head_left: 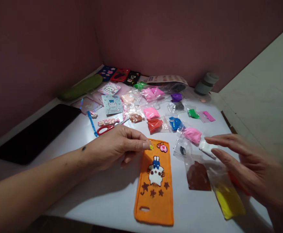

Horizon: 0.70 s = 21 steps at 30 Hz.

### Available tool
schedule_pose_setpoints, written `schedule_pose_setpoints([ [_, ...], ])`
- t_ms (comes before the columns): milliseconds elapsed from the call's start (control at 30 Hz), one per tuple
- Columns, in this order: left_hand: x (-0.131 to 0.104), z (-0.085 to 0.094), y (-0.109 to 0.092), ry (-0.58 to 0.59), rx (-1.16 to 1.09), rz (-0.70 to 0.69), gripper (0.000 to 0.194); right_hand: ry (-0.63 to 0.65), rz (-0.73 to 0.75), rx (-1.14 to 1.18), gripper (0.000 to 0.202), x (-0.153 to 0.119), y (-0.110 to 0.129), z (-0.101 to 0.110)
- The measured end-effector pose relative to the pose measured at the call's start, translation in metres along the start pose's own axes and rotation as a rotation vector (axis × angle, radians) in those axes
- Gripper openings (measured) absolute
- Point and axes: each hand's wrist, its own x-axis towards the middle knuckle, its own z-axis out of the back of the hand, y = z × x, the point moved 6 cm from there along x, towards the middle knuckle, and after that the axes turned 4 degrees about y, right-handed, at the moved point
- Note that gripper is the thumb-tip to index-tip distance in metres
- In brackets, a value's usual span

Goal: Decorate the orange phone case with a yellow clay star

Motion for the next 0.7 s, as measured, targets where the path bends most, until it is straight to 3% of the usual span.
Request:
schedule_pose_setpoints([
  [100, -0.002, -0.007, -0.001, 0.046, -0.066, 0.014, 0.028, 0.044, 0.071, 0.014, 0.017, -0.005, 0.031, -0.002],
  [167, -0.003, -0.011, -0.001, 0.087, -0.11, 0.02, 0.029, 0.168, 0.109, 0.026, 0.017, -0.004, 0.05, -0.014],
  [367, -0.002, -0.018, 0.007, 0.218, -0.239, 0.0, 0.021, 0.229, 0.375, -0.067, 0.018, 0.003, 0.103, -0.047],
  [533, -0.004, -0.02, 0.011, 0.276, -0.339, -0.007, 0.012, 0.139, 0.538, -0.134, 0.01, 0.008, 0.119, -0.069],
  [700, -0.007, -0.024, 0.011, 0.314, -0.423, -0.007, 0.018, 0.038, 0.563, -0.041, 0.013, 0.006, 0.116, -0.072],
])
